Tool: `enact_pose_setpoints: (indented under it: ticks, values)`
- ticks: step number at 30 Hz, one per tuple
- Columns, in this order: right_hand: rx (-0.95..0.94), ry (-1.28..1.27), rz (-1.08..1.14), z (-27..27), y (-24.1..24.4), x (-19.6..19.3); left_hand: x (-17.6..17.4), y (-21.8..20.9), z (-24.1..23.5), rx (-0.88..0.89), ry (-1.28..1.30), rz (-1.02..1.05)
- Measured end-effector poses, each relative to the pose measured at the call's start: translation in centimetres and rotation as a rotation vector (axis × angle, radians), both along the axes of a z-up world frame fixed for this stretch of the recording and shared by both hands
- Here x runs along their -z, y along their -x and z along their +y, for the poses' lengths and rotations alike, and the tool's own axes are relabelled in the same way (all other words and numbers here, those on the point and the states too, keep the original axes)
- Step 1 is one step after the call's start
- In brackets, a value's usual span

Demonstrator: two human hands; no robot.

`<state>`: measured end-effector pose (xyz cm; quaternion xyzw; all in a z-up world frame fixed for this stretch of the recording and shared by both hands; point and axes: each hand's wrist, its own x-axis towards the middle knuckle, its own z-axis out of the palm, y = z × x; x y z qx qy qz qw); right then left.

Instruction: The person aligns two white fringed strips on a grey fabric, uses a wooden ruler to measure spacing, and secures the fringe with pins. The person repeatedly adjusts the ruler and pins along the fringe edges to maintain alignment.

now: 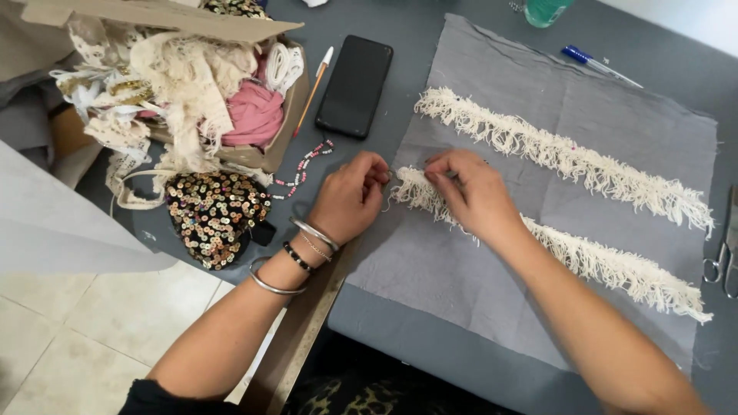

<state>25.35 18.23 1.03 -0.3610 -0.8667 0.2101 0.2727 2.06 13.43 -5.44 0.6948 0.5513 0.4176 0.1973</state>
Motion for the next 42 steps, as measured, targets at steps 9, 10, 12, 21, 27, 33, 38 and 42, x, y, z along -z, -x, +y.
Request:
enact_pose_setpoints:
  ticks: [9, 10, 12, 21, 27, 33, 38, 42]
  values:
    - [0.067, 0.206, -0.099, -1.2, 1.2, -0.9, 0.4, -0.3, 0.3, 0.013, 0.006, -0.006]
    - [0.066, 0.208, -0.101, -1.4, 1.4, -1.1, 0.4, -0.3, 0.2, 0.012, 0.007, -0.008]
    - [0.066, 0.250, -0.102, -1.8, 1.6, -1.6, 0.5, -0.3, 0.3, 0.018, -0.064, 0.048]
    - [0.071, 0.113, -0.080, -0.7, 1.4, -1.6, 1.6, -0.5, 0.5, -0.029, -0.064, 0.055]
    - [0.107, 0.035, -0.177, -1.2, 2.4, -1.9, 1.5, -0.6, 0.3, -0.019, -0.061, 0.174]
    - [0.152, -0.008, -0.199, -1.0, 1.4, 0.7, 2.1, -0.5, 0.8, 0.003, -0.078, 0.141]
    - [0.128, 0.020, -0.167, -0.9, 1.8, 0.8, 2.5, -0.5, 0.7, -0.038, -0.086, 0.172]
    - [0.126, 0.053, -0.166, -1.1, 2.2, -0.5, 2.6, -0.5, 0.6, -0.074, -0.084, 0.190]
